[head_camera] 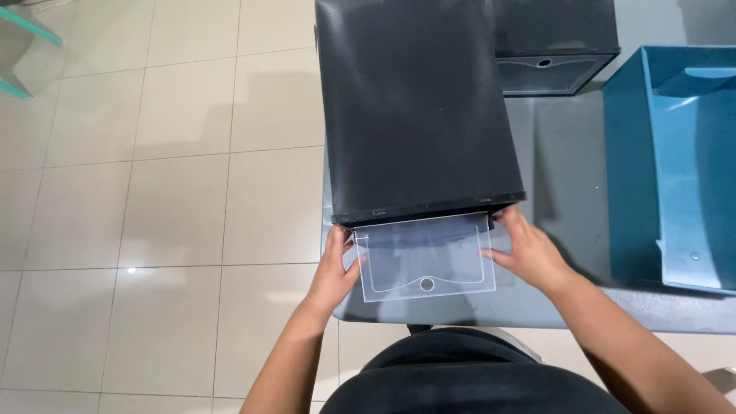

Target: The person removes folders and files from a blue plastic storage bin and places them on the table. They then pick up a stapler, a roll of tape, and small metal fasteners from the bin, placing them on the table. Finally, the person picks up several black plastic storage boxes and stacks them on the table.

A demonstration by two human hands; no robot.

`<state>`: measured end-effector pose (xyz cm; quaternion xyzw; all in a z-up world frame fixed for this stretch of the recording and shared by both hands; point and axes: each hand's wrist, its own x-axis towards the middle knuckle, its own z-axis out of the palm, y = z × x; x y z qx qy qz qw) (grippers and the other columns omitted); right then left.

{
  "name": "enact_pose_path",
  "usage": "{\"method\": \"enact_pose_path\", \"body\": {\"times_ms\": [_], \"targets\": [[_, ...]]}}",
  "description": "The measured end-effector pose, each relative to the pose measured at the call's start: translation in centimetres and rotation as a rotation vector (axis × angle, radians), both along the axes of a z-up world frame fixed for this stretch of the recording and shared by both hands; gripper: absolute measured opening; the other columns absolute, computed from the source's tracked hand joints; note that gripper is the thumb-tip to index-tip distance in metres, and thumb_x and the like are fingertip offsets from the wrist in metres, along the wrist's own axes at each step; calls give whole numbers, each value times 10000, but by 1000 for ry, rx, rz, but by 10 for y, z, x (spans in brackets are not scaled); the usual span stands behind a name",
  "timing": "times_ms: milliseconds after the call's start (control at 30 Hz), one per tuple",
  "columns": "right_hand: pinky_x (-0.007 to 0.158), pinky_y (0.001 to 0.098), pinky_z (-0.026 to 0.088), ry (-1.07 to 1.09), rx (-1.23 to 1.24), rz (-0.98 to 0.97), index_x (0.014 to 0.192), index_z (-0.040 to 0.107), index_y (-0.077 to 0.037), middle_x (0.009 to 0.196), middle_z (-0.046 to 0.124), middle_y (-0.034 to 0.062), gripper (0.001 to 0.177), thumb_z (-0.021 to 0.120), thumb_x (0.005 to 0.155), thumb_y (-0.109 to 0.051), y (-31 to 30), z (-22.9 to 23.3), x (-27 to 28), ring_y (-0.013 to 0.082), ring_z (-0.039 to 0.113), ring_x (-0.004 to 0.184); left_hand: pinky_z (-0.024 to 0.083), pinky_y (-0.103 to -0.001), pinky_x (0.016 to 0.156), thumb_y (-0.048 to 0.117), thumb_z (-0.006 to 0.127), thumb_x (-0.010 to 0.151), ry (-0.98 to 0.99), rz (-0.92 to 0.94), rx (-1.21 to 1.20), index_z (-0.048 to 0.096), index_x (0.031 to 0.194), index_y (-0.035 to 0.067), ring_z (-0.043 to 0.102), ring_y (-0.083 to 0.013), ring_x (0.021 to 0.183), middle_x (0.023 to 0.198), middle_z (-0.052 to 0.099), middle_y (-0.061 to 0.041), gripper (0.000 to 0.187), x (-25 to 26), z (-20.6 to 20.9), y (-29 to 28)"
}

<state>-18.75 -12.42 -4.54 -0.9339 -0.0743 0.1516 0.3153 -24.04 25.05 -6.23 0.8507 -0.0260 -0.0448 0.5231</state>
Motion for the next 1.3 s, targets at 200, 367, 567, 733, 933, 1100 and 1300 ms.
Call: {"method": "enact_pose_path", "body": {"times_ms": [200, 367, 567, 733, 933, 1100, 1300], "targets": [[971, 462, 509, -189, 191, 106, 1385, 475, -14, 1369, 544, 224, 855, 826, 729, -433, -13, -4, 18, 405, 603, 1191, 458, -497, 1117, 324, 951, 591, -81, -25, 14, 337, 1535, 149, 437, -355, 1416, 1549, 323, -153, 1139, 27, 27, 12], [1032, 447, 537, -5, -30, 10, 1389, 560, -75, 1346, 647, 170, 657, 682, 923, -521, -26, -23, 38, 361, 641, 1217, 387, -474, 1207, 444, 912, 781, -276, -73, -409, 134, 1644, 175, 259, -333, 1580, 1744, 61, -106, 1193, 45, 34, 6], [1040, 476, 472, -226, 160, -4, 1608, 288, -88, 1499, 458, 235, 888, 684, 927, -499, -7, 35, 48, 394, 530, 1303, 440, -394, 1171, 460, 802, 870, -122, 63, -353, 351, 1634, 100, 534, -265, 1399, 1539, 516, -134, 958, 54, 32, -6], [1013, 370, 494, -373, 643, 61, 1644, 200, -104, 1563, 402, 176, 937, 698, 950, -488, -7, 22, 50, 258, 523, 1306, 501, -304, 899, 529, 773, 867, -101, 106, -307, 557, 1470, 70, 577, -150, 952, 1042, 633, -52, 788, 54, -3, -4], [970, 291, 526, -221, 546, -197, 1564, 478, -104, 1178, 692, 71, 710, 669, 977, -454, 2, 23, 36, 132, 643, 1053, 494, -280, 866, 593, 673, 950, -178, 137, -279, 662, 1053, 46, 565, -130, 933, 996, 593, -17, 557, 51, -9, -7], [997, 362, 473, -360, 530, -103, 1555, 439, -32, 1296, 602, 165, 767, 602, 981, -513, 4, 48, 15, 237, 565, 1159, 473, -330, 1010, 625, 638, 954, -138, 119, -402, 589, 1269, 1, 581, -191, 1119, 1180, 651, -94, 700, 48, -4, -5], [1070, 461, 401, -387, 396, -13, 1435, 501, 26, 1387, 525, 264, 642, 593, 1014, -449, -28, -52, -1, 360, 493, 1294, 231, -407, 1221, 552, 582, 1020, -165, 62, -349, 235, 1602, -17, 303, -304, 1503, 1600, 335, -214, 885, 22, 9, -27]]}}
